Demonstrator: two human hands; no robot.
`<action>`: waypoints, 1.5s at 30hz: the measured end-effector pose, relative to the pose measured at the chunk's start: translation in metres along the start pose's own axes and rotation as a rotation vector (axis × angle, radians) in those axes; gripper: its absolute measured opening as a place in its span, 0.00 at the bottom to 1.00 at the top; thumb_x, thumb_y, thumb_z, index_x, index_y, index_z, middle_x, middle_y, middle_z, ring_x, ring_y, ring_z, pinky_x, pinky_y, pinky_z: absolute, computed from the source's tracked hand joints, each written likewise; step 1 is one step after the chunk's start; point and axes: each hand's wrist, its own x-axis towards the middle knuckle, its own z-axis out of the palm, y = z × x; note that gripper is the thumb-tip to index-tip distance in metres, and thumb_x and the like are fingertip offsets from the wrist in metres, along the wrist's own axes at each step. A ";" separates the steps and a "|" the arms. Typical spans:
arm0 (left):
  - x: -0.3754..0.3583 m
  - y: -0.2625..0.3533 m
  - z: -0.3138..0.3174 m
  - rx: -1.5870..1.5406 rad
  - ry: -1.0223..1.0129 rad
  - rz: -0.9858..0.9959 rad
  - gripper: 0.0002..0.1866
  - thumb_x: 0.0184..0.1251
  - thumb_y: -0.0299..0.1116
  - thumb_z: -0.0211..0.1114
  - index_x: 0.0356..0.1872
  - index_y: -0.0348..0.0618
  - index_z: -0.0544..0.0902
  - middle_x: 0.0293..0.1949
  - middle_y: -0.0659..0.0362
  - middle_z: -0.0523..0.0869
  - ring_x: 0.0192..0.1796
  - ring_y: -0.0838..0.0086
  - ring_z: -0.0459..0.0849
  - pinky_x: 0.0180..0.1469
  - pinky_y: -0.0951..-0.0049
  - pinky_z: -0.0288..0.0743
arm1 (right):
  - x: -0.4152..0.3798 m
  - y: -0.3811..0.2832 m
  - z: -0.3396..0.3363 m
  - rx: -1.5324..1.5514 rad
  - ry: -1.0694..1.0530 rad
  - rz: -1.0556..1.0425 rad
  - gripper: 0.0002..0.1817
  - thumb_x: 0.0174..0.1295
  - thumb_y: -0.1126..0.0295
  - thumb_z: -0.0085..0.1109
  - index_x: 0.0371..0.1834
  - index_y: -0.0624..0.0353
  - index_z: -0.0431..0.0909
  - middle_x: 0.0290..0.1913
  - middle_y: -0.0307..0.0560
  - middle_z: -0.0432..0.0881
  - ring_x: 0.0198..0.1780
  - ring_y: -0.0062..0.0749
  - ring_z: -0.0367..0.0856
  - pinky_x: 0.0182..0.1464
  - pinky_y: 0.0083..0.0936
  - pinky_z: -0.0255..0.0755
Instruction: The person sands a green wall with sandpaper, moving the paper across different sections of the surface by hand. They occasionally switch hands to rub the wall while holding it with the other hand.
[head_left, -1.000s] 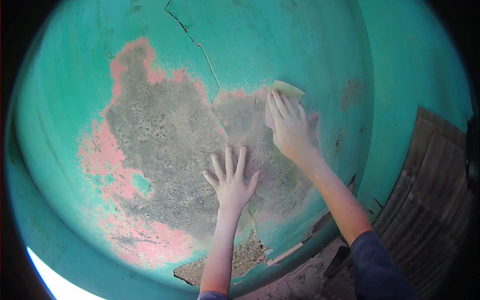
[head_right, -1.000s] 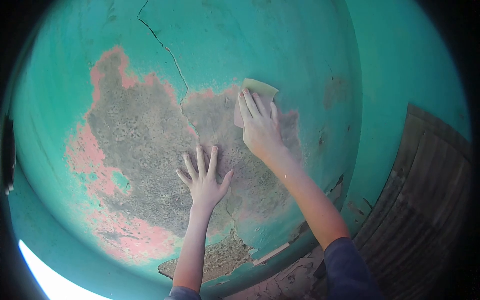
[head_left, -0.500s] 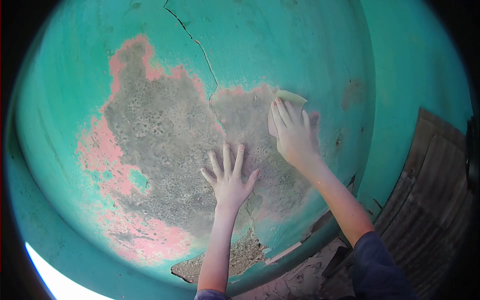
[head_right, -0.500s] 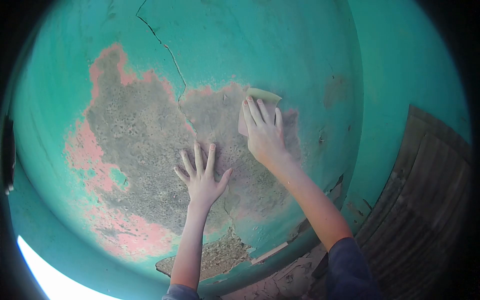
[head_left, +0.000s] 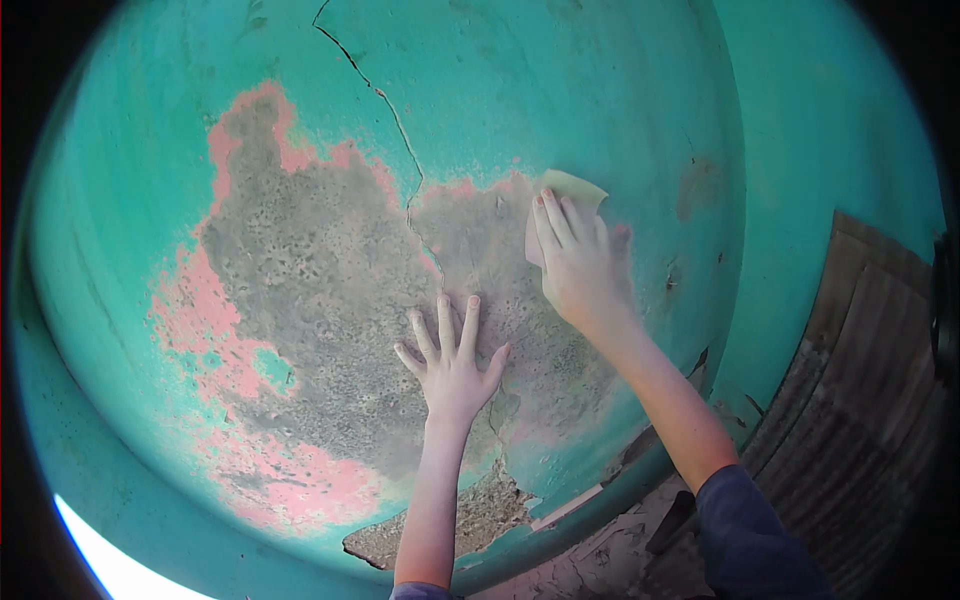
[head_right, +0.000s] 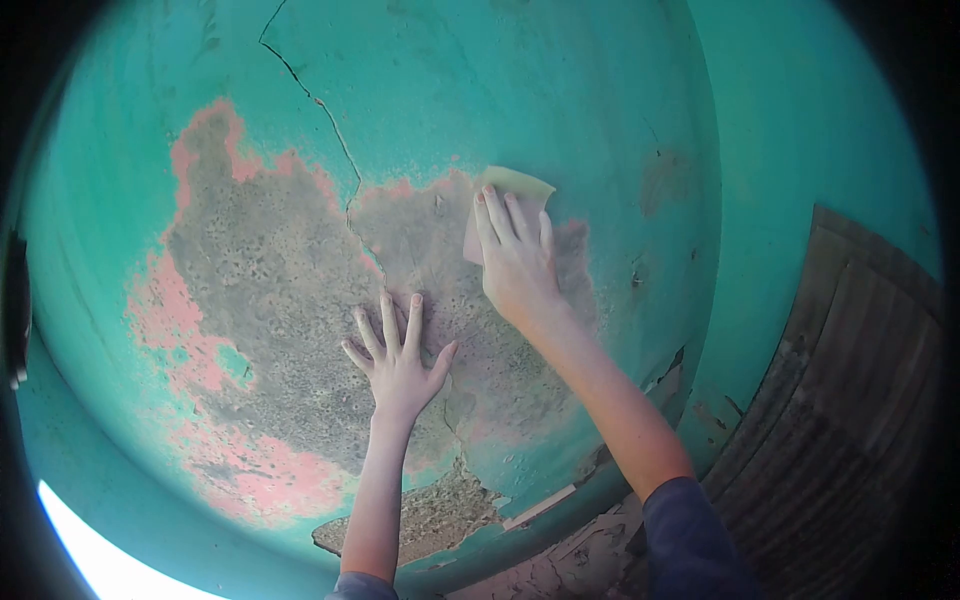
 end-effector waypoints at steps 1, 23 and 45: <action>0.000 0.000 0.001 0.005 0.009 0.003 0.45 0.65 0.67 0.59 0.81 0.67 0.56 0.82 0.51 0.46 0.81 0.35 0.36 0.69 0.18 0.32 | -0.009 -0.003 -0.001 0.009 -0.059 -0.011 0.38 0.60 0.74 0.55 0.77 0.63 0.59 0.78 0.51 0.61 0.77 0.44 0.62 0.74 0.53 0.54; -0.018 -0.010 0.008 -0.063 -0.010 0.026 0.43 0.65 0.63 0.61 0.80 0.69 0.57 0.81 0.53 0.53 0.81 0.40 0.43 0.70 0.20 0.34 | -0.038 -0.028 0.037 0.168 -0.104 -0.331 0.36 0.71 0.65 0.49 0.81 0.57 0.51 0.80 0.62 0.53 0.80 0.60 0.51 0.77 0.54 0.51; -0.142 -0.151 -0.042 -0.125 0.038 -0.402 0.38 0.74 0.55 0.57 0.80 0.57 0.57 0.82 0.45 0.45 0.81 0.39 0.38 0.76 0.34 0.34 | 0.005 -0.147 0.033 0.263 0.184 0.104 0.36 0.65 0.67 0.53 0.79 0.53 0.59 0.80 0.58 0.56 0.81 0.54 0.52 0.78 0.52 0.48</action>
